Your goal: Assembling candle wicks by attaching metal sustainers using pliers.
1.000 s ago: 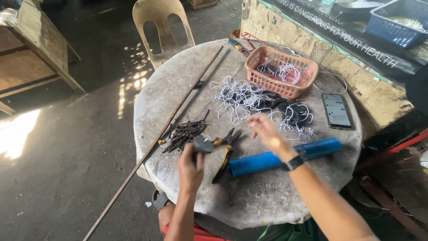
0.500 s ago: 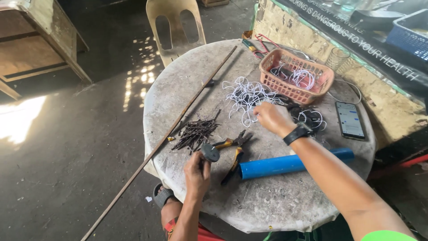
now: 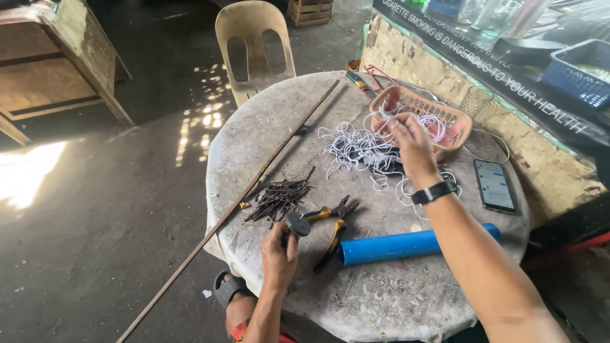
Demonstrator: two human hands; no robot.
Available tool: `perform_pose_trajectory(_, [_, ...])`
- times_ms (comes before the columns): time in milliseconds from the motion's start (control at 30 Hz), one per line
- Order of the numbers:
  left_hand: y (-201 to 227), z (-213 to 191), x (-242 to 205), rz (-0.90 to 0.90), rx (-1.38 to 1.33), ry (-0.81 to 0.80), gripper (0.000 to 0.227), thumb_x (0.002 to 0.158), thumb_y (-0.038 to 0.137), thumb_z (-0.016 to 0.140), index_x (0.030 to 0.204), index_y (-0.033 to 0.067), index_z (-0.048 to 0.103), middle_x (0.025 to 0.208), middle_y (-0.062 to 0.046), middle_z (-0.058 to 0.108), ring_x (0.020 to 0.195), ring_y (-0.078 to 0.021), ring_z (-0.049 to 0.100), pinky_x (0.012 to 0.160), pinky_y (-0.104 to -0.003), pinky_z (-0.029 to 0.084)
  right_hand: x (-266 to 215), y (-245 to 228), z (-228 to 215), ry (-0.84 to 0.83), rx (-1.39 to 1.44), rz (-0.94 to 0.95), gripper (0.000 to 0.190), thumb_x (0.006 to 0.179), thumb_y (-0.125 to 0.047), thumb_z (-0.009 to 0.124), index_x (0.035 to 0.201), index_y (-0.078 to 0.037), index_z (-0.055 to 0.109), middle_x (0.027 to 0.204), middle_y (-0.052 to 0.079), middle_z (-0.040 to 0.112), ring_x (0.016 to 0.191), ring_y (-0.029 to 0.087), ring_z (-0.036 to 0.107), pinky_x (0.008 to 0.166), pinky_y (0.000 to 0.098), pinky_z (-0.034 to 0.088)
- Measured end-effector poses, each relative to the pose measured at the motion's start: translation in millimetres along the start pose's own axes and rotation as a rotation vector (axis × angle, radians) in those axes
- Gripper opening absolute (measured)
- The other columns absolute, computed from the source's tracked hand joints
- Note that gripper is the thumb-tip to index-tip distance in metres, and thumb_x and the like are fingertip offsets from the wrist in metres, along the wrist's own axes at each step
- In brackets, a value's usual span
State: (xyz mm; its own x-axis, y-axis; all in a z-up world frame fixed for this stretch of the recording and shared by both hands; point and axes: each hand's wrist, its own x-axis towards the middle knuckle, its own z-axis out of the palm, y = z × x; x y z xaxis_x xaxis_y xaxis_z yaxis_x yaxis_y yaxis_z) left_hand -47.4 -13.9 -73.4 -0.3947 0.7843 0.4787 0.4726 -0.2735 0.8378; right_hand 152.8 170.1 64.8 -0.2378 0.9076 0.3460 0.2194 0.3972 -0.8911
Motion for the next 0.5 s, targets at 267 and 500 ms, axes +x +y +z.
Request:
perform_pose_trajectory(267, [7,2,0,-0.06,0.067,-0.077,0.007,0.077,0.006,0.046,0.072,0.0088,0.05,0.061,-0.003,0.052,0.048,-0.0118,0.042,0.043,-0.027,0.035,-24,-28,-19,-0.2,0.902,0.05,0.005,0.09,-0.011,0.043,0.086,-0.008,0.045,0.085,0.013,0.059,0.077,0.023,0.06,0.065,0.0287,0.052])
perform_pose_trajectory(500, [42,16,10,-0.032,-0.049,0.041,0.004,0.072,0.006,0.054,0.07,0.009,0.052,0.054,-0.012,0.054,0.049,-0.027,0.053,0.049,-0.034,0.042,-38,-13,-22,0.075,-0.213,-0.415,0.008,0.082,-0.012,0.06,0.086,-0.005,0.056,0.099,0.011,0.059,0.088,0.025,0.058,0.069,0.0327,0.05])
